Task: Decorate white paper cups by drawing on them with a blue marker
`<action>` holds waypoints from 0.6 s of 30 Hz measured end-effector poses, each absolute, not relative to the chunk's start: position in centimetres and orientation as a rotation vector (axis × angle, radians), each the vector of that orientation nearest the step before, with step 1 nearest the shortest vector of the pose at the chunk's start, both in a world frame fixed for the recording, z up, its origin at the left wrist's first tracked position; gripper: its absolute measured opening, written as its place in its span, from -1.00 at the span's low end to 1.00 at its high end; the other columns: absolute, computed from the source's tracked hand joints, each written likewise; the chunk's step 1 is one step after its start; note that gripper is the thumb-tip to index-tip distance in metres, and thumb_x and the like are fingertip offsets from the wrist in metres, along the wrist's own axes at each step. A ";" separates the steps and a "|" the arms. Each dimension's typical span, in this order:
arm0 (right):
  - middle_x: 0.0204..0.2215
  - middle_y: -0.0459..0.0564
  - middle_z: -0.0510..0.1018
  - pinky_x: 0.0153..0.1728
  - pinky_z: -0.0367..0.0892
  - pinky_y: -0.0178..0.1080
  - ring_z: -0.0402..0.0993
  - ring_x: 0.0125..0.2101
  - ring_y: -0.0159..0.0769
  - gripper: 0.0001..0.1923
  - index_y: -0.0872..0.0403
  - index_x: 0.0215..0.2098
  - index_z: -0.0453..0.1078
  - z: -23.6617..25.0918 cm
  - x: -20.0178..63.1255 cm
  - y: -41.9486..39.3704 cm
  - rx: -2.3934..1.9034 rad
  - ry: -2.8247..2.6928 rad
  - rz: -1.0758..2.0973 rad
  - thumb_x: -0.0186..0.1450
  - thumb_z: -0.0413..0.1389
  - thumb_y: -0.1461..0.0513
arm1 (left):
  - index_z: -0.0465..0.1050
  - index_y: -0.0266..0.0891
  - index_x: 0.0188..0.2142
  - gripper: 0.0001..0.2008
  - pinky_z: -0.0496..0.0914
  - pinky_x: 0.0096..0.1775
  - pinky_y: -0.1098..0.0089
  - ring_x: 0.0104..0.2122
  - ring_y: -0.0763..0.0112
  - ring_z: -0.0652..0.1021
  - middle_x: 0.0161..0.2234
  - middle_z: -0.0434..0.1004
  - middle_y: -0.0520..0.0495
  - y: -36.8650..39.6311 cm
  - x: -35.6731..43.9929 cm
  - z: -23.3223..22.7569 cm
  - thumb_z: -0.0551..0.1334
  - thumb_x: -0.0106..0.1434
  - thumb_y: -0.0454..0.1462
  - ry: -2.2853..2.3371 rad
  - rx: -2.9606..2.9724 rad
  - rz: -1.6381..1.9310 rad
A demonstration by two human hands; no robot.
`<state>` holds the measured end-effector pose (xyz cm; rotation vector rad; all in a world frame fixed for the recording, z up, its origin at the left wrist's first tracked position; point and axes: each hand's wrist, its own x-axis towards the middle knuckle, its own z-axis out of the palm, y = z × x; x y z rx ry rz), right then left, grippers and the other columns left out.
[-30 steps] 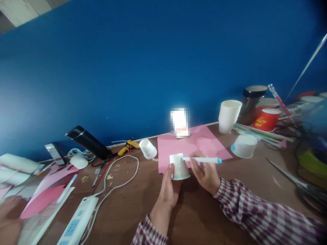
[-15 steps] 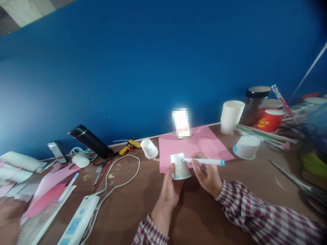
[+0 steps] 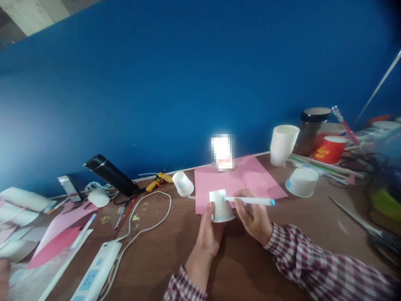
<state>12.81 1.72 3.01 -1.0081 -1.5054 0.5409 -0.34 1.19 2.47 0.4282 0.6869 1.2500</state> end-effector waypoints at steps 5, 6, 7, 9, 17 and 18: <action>-0.41 -0.02 0.45 -0.38 0.42 -0.27 0.44 -0.39 -0.28 -0.90 0.06 -0.27 0.28 2.9 12.7 1.6 -0.990 -1.534 0.462 0.35 -0.05 0.23 | 0.47 -0.39 -0.12 -0.63 0.36 -0.01 0.19 -0.17 0.17 0.54 -0.18 0.57 -0.21 1.3 -0.3 2.5 0.21 0.20 -0.13 0.619 0.442 1.243; -0.41 -0.02 0.45 -0.38 0.41 -0.28 0.44 -0.39 -0.28 -0.90 0.06 -0.27 0.28 2.8 12.7 1.5 -0.990 -1.542 0.462 0.35 -0.04 0.23 | 0.48 -0.39 -0.13 -0.63 0.36 -0.01 0.19 -0.18 0.18 0.54 -0.19 0.57 -0.21 1.3 -0.3 2.5 0.21 0.20 -0.12 0.618 0.440 1.243; -0.41 -0.02 0.45 -0.37 0.41 -0.28 0.43 -0.39 -0.28 -0.91 0.06 -0.27 0.28 2.8 12.7 1.4 -0.989 -1.548 0.459 0.35 -0.04 0.23 | 0.48 -0.40 -0.14 -0.63 0.36 -0.01 0.18 -0.20 0.19 0.55 -0.21 0.57 -0.20 1.3 -0.3 2.5 0.21 0.20 -0.13 0.621 0.437 1.244; -0.41 -0.03 0.44 -0.37 0.41 -0.28 0.43 -0.40 -0.29 -0.91 0.06 -0.27 0.29 2.8 12.6 1.3 -0.987 -1.557 0.448 0.35 -0.04 0.23 | 0.48 -0.40 -0.15 -0.63 0.37 -0.01 0.18 -0.23 0.21 0.55 -0.22 0.58 -0.20 1.3 -0.3 2.5 0.22 0.20 -0.13 0.633 0.429 1.249; -0.40 -0.03 0.45 -0.37 0.39 -0.29 0.43 -0.39 -0.30 -0.91 0.06 -0.27 0.30 2.7 12.4 1.0 -0.984 -1.596 0.471 0.34 -0.03 0.25 | 0.47 -0.39 -0.16 -0.67 0.35 -0.02 0.21 -0.21 0.23 0.54 -0.22 0.56 -0.20 1.2 -0.3 2.6 0.18 0.24 -0.15 0.631 0.412 1.241; -0.40 -0.03 0.45 -0.37 0.39 -0.28 0.43 -0.39 -0.30 -0.91 0.06 -0.27 0.30 2.8 12.4 0.9 -0.984 -1.611 0.465 0.34 -0.03 0.25 | 0.47 -0.39 -0.16 -0.67 0.34 -0.01 0.21 -0.20 0.23 0.53 -0.22 0.56 -0.20 1.2 -0.3 2.6 0.18 0.24 -0.15 0.628 0.412 1.241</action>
